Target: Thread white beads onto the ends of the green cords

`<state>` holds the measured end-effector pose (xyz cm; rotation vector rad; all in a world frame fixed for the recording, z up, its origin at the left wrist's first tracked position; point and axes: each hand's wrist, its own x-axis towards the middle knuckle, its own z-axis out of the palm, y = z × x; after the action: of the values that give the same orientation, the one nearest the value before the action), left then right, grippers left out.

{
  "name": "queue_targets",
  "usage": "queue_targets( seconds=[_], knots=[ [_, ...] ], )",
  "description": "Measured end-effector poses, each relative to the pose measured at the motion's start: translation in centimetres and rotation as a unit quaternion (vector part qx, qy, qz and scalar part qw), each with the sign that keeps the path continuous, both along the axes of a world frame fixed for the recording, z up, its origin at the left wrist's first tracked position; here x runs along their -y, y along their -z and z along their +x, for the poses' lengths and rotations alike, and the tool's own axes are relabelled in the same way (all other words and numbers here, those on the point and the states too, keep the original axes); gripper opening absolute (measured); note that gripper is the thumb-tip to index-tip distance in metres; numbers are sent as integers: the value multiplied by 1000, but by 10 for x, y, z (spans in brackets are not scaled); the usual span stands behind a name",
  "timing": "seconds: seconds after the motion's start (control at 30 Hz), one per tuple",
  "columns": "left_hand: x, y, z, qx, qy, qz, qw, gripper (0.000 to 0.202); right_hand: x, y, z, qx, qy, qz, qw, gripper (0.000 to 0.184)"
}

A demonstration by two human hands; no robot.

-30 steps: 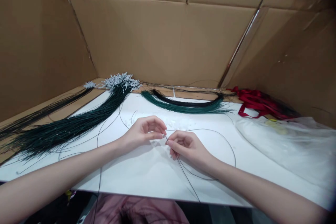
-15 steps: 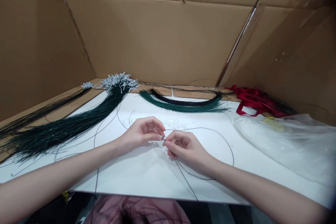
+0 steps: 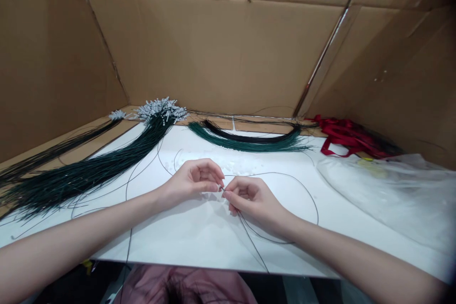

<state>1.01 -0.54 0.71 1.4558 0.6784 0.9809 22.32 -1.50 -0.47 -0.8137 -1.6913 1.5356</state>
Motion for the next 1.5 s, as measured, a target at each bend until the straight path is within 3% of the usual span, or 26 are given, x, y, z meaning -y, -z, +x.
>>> queue_targets(
  seconds=[0.8, 1.1, 1.5],
  knots=[
    [1, -1, 2, -2, 5, -15, 1000, 20, 4, -3, 0, 28, 10, 16, 999, 17],
    [0, 0, 0, -55, -22, 14, 998, 6, 4, -5, -1, 21, 13, 22, 999, 19],
    [1, -1, 1, -29, -18, -14, 999, 7, 5, -6, -1, 19, 14, 18, 1000, 19]
  ],
)
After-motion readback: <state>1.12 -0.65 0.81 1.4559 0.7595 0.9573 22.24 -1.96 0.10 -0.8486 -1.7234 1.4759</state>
